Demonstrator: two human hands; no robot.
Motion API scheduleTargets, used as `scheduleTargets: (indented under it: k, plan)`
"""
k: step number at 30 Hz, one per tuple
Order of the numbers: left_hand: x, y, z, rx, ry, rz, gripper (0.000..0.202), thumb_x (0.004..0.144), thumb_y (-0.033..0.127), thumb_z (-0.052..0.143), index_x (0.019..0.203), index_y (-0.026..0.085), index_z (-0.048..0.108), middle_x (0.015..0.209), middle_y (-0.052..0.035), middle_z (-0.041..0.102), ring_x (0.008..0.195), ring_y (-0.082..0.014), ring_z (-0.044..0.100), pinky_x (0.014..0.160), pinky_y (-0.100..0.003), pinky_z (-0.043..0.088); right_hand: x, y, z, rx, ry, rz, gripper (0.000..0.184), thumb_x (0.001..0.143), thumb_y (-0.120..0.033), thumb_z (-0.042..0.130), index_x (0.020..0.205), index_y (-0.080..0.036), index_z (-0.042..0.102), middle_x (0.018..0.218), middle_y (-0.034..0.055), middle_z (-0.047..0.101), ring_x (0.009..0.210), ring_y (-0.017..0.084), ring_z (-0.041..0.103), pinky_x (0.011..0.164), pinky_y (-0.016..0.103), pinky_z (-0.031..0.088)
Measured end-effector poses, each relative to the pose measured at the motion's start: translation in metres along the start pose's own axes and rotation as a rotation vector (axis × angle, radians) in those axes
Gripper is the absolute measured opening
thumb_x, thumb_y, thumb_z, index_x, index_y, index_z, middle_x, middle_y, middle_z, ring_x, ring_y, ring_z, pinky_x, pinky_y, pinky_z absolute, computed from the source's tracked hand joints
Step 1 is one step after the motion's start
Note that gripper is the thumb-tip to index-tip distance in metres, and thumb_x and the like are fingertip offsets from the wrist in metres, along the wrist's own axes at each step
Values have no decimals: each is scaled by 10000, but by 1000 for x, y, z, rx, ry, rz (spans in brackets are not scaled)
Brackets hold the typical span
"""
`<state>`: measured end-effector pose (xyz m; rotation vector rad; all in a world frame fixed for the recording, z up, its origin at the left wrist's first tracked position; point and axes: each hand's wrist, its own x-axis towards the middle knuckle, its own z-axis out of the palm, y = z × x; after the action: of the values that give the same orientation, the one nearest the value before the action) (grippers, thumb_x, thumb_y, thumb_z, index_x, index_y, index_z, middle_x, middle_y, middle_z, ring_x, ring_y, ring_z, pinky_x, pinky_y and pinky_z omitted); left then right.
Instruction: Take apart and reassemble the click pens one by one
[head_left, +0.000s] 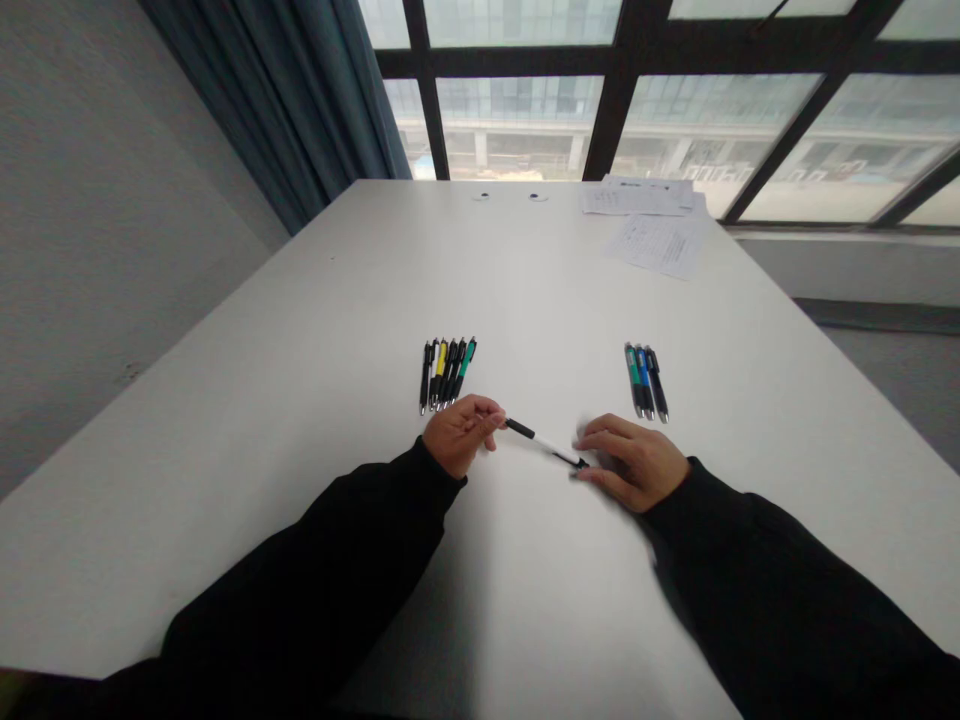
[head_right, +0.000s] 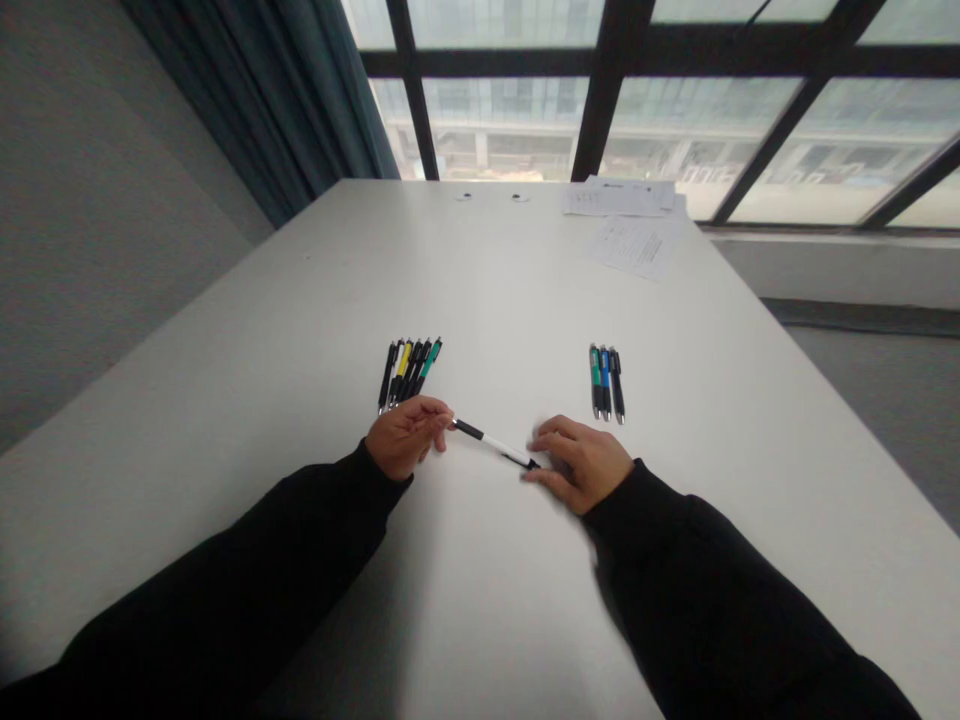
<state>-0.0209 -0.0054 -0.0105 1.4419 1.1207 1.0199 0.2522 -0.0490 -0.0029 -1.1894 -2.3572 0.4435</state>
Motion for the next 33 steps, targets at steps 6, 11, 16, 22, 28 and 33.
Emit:
scheduleTargets:
  k: [6, 11, 16, 22, 28, 33]
  plan:
    - [3, 2, -2, -137, 21, -20, 372, 776, 486, 668, 844, 133, 575, 697, -38, 679, 401, -68, 518, 319, -169, 336, -1, 2, 4, -18, 118, -84, 187, 912, -243, 519, 1051, -171, 622, 935, 104, 663, 791, 196, 654, 688, 312, 555]
    - [1, 4, -1, -160, 65, 14, 315, 777, 419, 690, 856, 131, 592, 680, -30, 668, 433, -67, 535, 328, -153, 325, 1, 1, 0, -96, 336, -117, 284, 899, -111, 510, 1169, -168, 581, 984, 116, 674, 845, 200, 669, 718, 304, 561]
    - [-2, 9, 2, -142, 83, 26, 247, 756, 335, 714, 867, 130, 633, 596, 4, 623, 449, -68, 525, 351, -153, 320, -1, -1, -2, -121, 496, -100, 267, 849, -85, 597, 1097, -181, 614, 925, 89, 683, 802, 185, 667, 685, 283, 549]
    - [-2, 8, 3, -119, 92, 48, 228, 735, 312, 722, 861, 134, 656, 674, -29, 663, 478, -78, 526, 354, -168, 326, -1, -1, -1, -106, 526, -67, 178, 827, -99, 633, 983, -181, 604, 848, 67, 657, 658, 149, 619, 562, 254, 499]
    - [-1, -1, 0, -9, 86, 65, 221, 792, 348, 659, 870, 141, 641, 547, 29, 573, 389, -46, 424, 359, -169, 299, 0, 1, -1, -145, 460, -55, 118, 870, -123, 570, 973, -175, 590, 821, 60, 646, 626, 145, 590, 541, 257, 457]
    - [2, -13, -3, 68, 39, 156, 257, 830, 407, 612, 865, 152, 602, 563, 23, 590, 407, -60, 458, 386, -178, 335, 0, 0, -1, -134, 413, -41, 94, 904, -144, 514, 962, -174, 581, 774, 55, 630, 640, 159, 592, 561, 269, 449]
